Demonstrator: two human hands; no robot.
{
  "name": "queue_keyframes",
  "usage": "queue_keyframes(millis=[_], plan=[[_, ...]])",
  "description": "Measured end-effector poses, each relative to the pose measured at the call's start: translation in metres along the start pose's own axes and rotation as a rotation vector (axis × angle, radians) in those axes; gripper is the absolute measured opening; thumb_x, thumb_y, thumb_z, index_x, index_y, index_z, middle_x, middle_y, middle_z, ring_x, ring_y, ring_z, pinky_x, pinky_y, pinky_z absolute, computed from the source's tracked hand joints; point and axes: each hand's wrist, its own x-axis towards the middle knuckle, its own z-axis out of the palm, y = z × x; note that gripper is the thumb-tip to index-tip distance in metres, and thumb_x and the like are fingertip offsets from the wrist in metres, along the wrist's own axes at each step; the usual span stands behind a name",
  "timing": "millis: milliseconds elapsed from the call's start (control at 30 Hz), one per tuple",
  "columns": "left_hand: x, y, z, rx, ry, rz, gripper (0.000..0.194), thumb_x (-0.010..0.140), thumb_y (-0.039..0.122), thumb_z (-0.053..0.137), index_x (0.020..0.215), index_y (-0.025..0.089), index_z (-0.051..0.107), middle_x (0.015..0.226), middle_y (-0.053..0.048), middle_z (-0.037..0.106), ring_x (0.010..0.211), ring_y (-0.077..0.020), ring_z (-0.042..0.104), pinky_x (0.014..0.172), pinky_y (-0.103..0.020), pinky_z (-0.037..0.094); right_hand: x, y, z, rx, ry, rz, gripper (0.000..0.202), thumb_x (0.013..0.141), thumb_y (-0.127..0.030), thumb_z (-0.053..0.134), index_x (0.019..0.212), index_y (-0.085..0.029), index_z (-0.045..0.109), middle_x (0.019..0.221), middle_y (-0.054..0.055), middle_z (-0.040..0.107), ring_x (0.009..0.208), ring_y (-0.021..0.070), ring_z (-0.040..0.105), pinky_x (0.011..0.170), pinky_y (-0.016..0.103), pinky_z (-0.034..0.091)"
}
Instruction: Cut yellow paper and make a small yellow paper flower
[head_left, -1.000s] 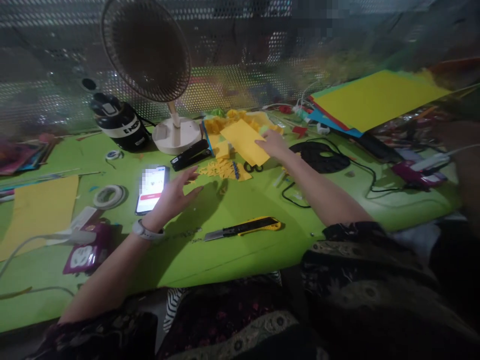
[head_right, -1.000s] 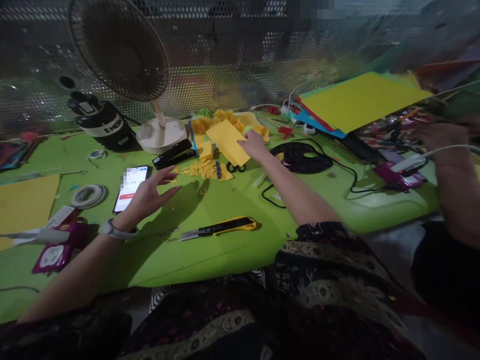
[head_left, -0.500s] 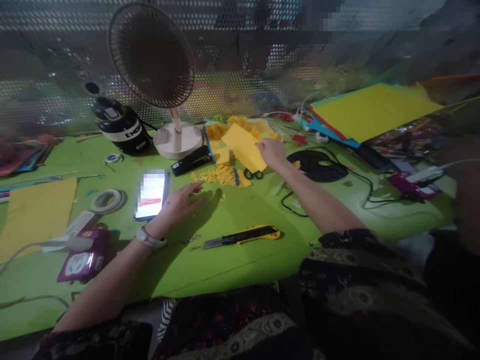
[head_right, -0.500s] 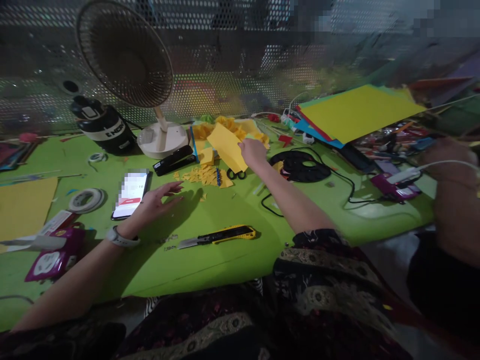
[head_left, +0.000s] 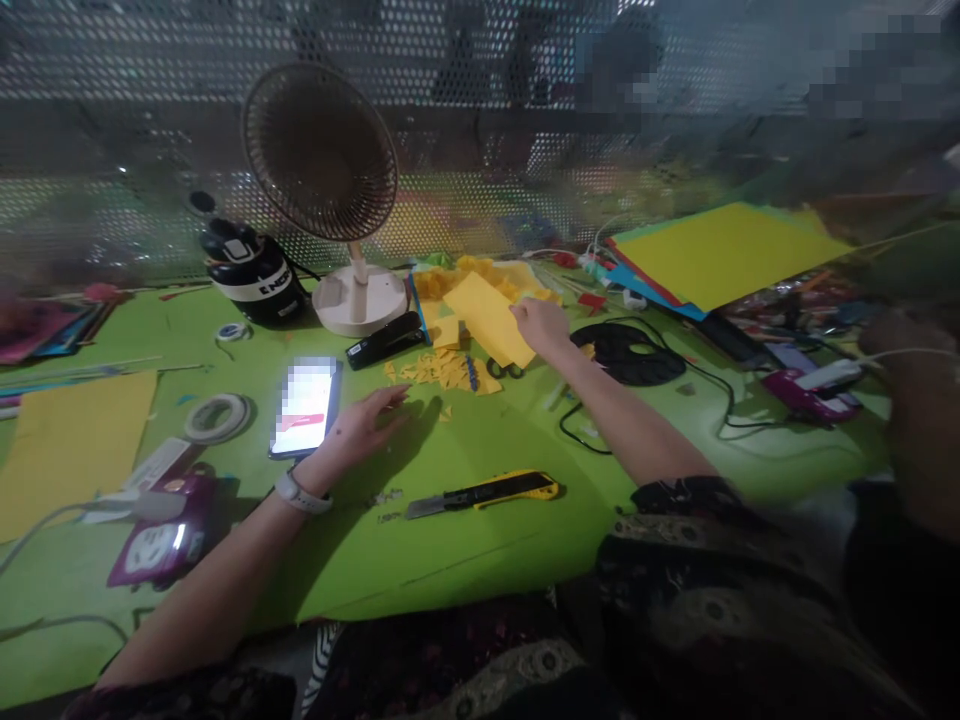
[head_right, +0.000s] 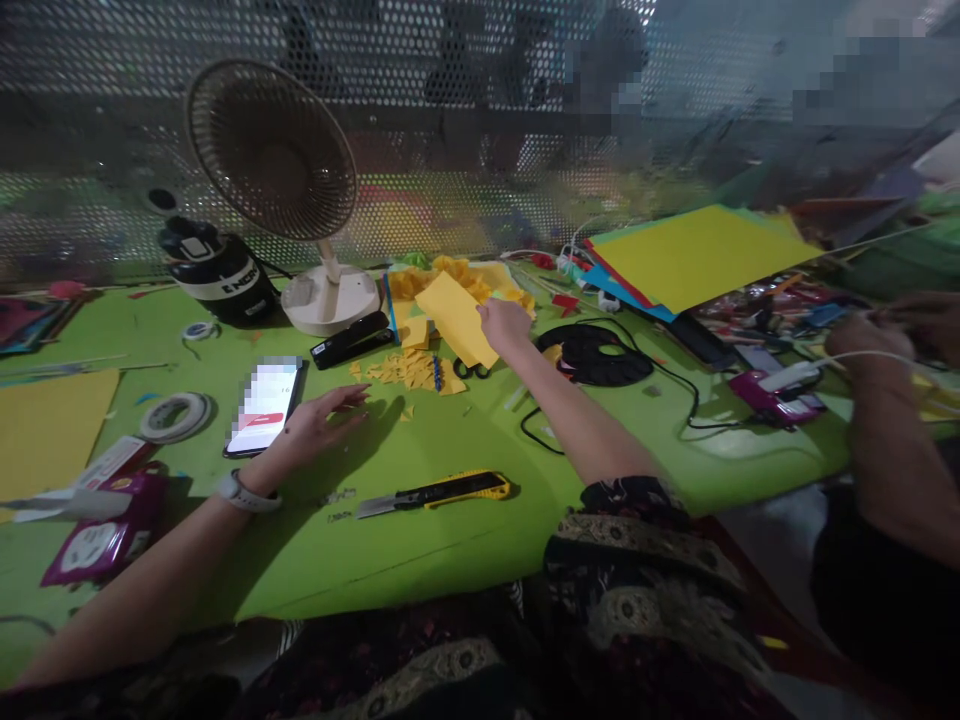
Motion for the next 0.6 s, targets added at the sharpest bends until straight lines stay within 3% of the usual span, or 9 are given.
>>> queue_keyframes(millis=[67,167,233,300,367,400,433,500,600], plan=[[-0.001,0.006,-0.004,-0.063,0.009,-0.049,0.045,0.086,0.051,0.069,0.117,0.019,0.073,0.103,-0.013,0.078,0.088,-0.0250,0.075,0.081,-0.043,0.063,-0.003,-0.002,-0.002,-0.042,0.013,-0.011,0.041,0.106,-0.035,0.040,0.114,-0.015,0.075,0.108,0.018,0.076,0.100,0.0303,0.068,0.080,0.035,0.046],[-0.003,0.018,-0.013,-0.330,-0.127,-0.215,0.054,0.092,0.067,0.054,0.104,0.018,0.074,0.074,-0.007,0.073,0.061,-0.0194,0.069,0.056,-0.032,0.056,-0.008,-0.004,-0.003,-0.067,0.082,-0.060,0.042,0.105,-0.033,0.041,0.114,-0.014,0.077,0.117,0.019,0.072,0.107,0.0305,0.065,0.084,0.037,0.046],[-0.001,0.026,-0.022,-0.451,-0.191,-0.249,0.066,0.094,0.075,0.043,0.105,0.017,0.073,0.075,-0.008,0.072,0.066,-0.0223,0.071,0.056,-0.034,0.056,-0.011,-0.005,-0.003,-0.045,0.138,-0.093,0.041,0.104,-0.033,0.042,0.111,-0.014,0.078,0.121,0.019,0.070,0.111,0.0311,0.061,0.087,0.038,0.046],[0.003,0.032,-0.031,-0.265,0.057,-0.144,0.055,0.087,0.069,0.063,0.106,0.018,0.073,0.101,-0.013,0.076,0.098,-0.0292,0.073,0.078,-0.042,0.060,-0.012,-0.003,-0.003,0.000,0.178,-0.095,0.040,0.103,-0.032,0.044,0.107,-0.015,0.079,0.119,0.019,0.070,0.110,0.0309,0.060,0.088,0.039,0.046],[0.008,0.037,-0.041,0.028,0.540,0.044,0.063,0.074,0.061,0.082,0.119,0.019,0.068,0.138,-0.017,0.063,0.137,-0.0373,0.052,0.109,-0.055,0.048,-0.012,-0.001,-0.001,0.063,0.209,-0.070,0.039,0.102,-0.032,0.044,0.102,-0.015,0.079,0.115,0.018,0.070,0.105,0.0299,0.061,0.087,0.039,0.046],[0.009,0.040,-0.046,0.085,0.676,0.110,0.068,0.076,0.058,0.082,0.129,0.020,0.062,0.153,-0.016,0.051,0.149,-0.0374,0.038,0.118,-0.059,0.038,-0.011,0.000,-0.001,0.101,0.225,-0.053,0.039,0.102,-0.032,0.043,0.100,-0.016,0.079,0.113,0.018,0.070,0.103,0.0294,0.062,0.086,0.039,0.046],[0.009,0.043,-0.053,0.067,0.751,0.148,0.067,0.084,0.056,0.076,0.138,0.022,0.055,0.160,-0.014,0.043,0.152,-0.0347,0.034,0.120,-0.059,0.035,-0.010,0.001,0.000,0.143,0.238,-0.035,0.039,0.102,-0.033,0.043,0.099,-0.016,0.078,0.111,0.017,0.071,0.101,0.0290,0.062,0.085,0.038,0.046],[0.007,0.053,-0.069,-0.048,0.812,0.182,0.059,0.098,0.057,0.058,0.146,0.025,0.045,0.159,-0.010,0.045,0.150,-0.0314,0.038,0.119,-0.060,0.035,-0.008,0.003,0.000,0.236,0.261,-0.008,0.036,0.101,-0.034,0.044,0.094,-0.017,0.076,0.106,0.015,0.072,0.098,0.0282,0.063,0.083,0.038,0.046],[0.000,0.072,-0.095,-0.066,0.681,0.133,0.065,0.100,0.064,0.050,0.152,0.027,0.038,0.158,-0.004,0.045,0.158,-0.0341,0.019,0.117,-0.062,0.034,-0.008,0.005,-0.003,0.372,0.284,0.033,0.031,0.099,-0.034,0.048,0.083,-0.019,0.070,0.093,0.012,0.072,0.090,0.0258,0.062,0.081,0.036,0.045]])
